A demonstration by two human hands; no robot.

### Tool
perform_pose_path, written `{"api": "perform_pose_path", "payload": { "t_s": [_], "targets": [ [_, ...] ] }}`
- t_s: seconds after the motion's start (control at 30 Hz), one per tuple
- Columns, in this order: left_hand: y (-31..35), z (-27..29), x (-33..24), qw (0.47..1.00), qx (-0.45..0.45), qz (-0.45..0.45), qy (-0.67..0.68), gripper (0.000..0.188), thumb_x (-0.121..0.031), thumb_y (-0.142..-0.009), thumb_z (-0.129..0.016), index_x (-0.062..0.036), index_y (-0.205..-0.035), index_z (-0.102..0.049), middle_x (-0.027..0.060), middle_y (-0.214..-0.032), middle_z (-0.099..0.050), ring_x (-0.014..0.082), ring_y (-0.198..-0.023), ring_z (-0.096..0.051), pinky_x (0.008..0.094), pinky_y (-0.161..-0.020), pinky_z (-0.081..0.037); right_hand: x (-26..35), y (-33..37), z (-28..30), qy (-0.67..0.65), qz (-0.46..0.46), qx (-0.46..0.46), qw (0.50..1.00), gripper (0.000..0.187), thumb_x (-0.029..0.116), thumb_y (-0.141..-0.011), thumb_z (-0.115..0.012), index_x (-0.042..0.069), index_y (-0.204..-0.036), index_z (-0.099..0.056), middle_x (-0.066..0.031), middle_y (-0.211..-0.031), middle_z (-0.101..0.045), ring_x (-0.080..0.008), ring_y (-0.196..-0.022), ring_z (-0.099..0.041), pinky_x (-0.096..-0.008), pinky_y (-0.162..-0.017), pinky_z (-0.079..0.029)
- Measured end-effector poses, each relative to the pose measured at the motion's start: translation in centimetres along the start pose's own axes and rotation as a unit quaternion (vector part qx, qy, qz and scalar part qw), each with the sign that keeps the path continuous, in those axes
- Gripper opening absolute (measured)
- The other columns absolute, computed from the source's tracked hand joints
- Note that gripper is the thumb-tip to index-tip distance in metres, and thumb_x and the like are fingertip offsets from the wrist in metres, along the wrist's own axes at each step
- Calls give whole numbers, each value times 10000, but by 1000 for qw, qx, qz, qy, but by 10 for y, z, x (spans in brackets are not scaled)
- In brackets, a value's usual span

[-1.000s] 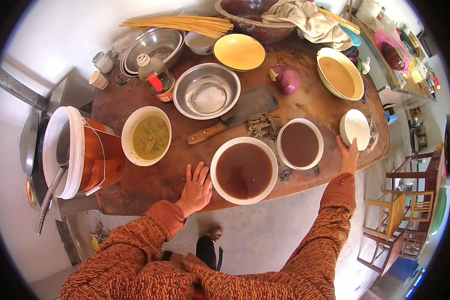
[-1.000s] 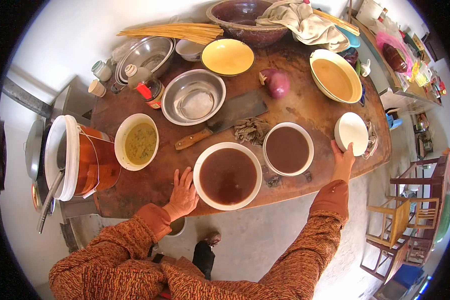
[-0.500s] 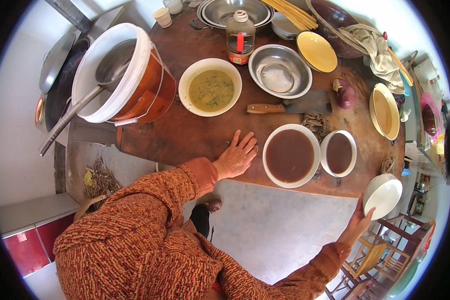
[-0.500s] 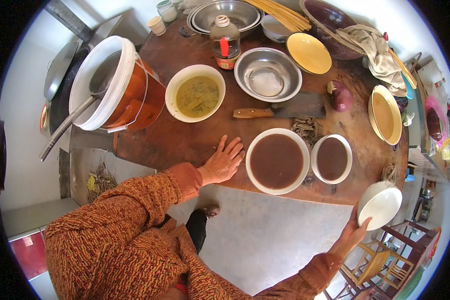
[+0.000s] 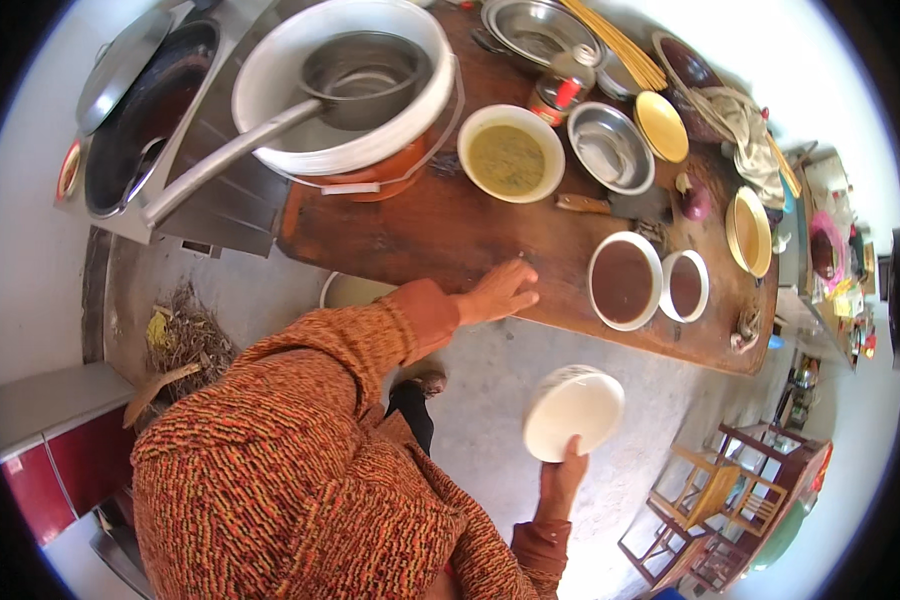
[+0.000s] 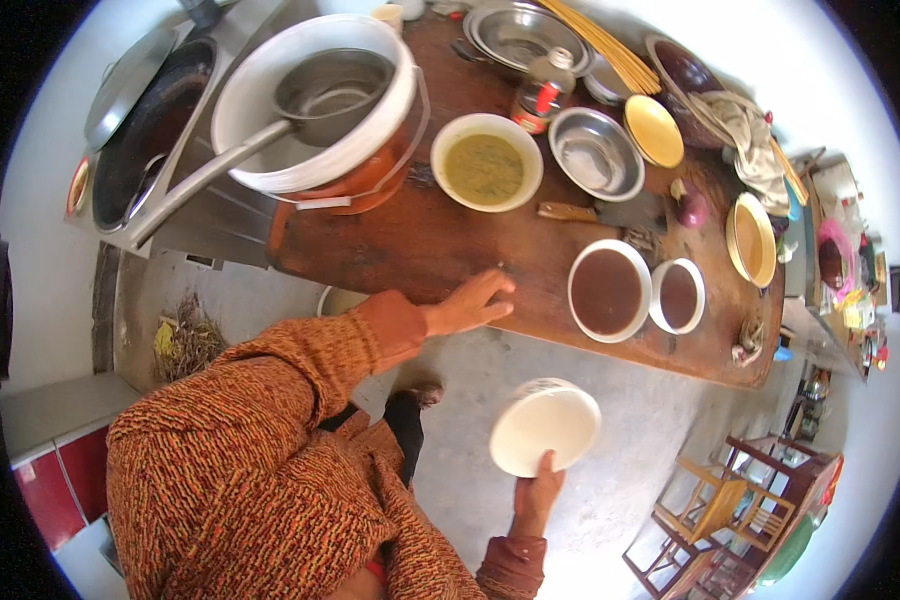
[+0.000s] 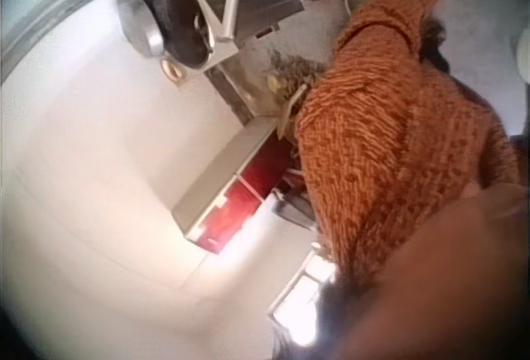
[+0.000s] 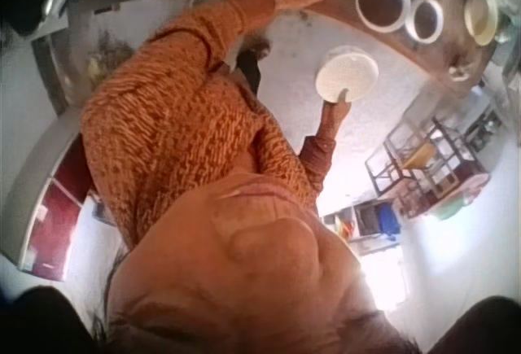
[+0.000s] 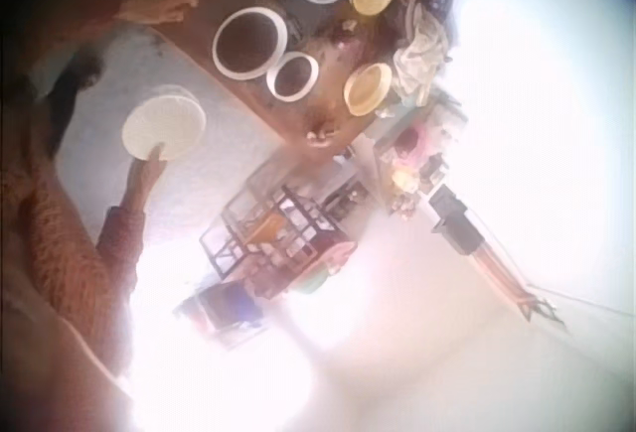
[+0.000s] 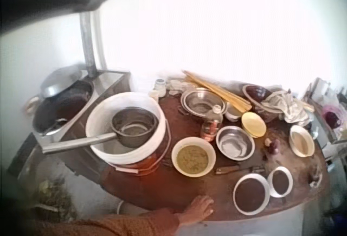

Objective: The person uses a ladle to scoop a dark brown liquid from a large wok and pours it into three separate white bowls. The person then picks up a red plate containing a cooked vegetable dish and places it on the table alongside the bowls of soup.

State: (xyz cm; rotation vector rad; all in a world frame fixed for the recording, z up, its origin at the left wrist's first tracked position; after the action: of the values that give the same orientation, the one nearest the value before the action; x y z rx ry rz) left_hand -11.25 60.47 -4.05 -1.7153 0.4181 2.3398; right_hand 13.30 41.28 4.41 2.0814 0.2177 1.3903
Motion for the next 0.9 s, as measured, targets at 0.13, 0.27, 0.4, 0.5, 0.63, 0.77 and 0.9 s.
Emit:
{"api": "perform_pose_path", "payload": {
  "t_s": [0.13,0.27,0.4,0.5,0.63,0.77,0.9],
  "targets": [
    [126,18,-5,871,168,178,426,789,-593,-789,-576,-74,-1340,-353,84,-1226,-448,207,-1164,-419,500,-945,-370,-62,22,-86,49,-60,89,993,461,178,-929,-519,5,-1324,-358,-121,-1260,-495,-234,-1132,-510,-374,-964,-417],
    [235,83,-31,818,170,200,512,850,-520,-743,-638,-84,-1393,-306,60,-1271,-454,165,-1137,-437,360,-943,-374,-119,49,-169,83,-123,202,968,474,206,-930,-524,-5,-1320,-357,-124,-1271,-484,-215,-1132,-504,-346,-956,-413],
    [300,141,-1,829,107,205,510,822,-435,-733,-650,-68,-1387,-313,60,-1267,-469,153,-1152,-438,312,-948,-364,-160,89,-244,135,-182,259,939,496,233,-921,-545,-12,-1312,-364,-122,-1267,-486,-207,-1108,-516,-334,-934,-422],
    [338,172,25,807,58,230,541,807,-422,-726,-657,-50,-1369,-343,68,-1262,-484,163,-1150,-449,316,-963,-358,-171,112,-295,164,-161,258,939,505,261,-920,-545,-18,-1305,-373,-115,-1238,-509,-197,-1084,-525,-323,-909,-428],
    [380,220,25,802,-53,178,567,708,-442,-739,-623,-38,-1290,-437,46,-1132,-565,130,-1009,-518,265,-862,-398,-191,123,-346,233,-155,322,904,532,312,-923,-530,-5,-1318,-366,-118,-1272,-490,-209,-1125,-511,-346,-948,-407],
    [426,258,17,791,-127,201,564,745,-409,-728,-636,-4,-1312,-413,120,-1191,-555,206,-1065,-547,330,-918,-432,-217,126,-380,250,-166,373,878,569,390,-936,-474,3,-1334,-350,-120,-1260,-499,-205,-1120,-512,-342,-938,-410],
    [481,283,21,757,-279,126,578,734,-384,-734,-621,44,-1291,-407,167,-1205,-542,244,-1104,-536,374,-954,-420,-236,146,-434,133,-169,436,874,601,446,-950,-401,14,-1360,-318,-136,-1200,-532,-204,-1078,-535,-337,-887,-448]
  ]
}}
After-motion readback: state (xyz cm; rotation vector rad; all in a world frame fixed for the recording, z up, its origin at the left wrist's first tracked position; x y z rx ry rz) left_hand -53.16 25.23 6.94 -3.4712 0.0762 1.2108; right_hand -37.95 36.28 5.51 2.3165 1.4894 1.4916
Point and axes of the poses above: each hand's wrist, its own y-axis away from the middle knuckle, its own z-axis out of the back of the hand, x = y × z, the point moved 8 cm from there along -y, towards the middle knuckle
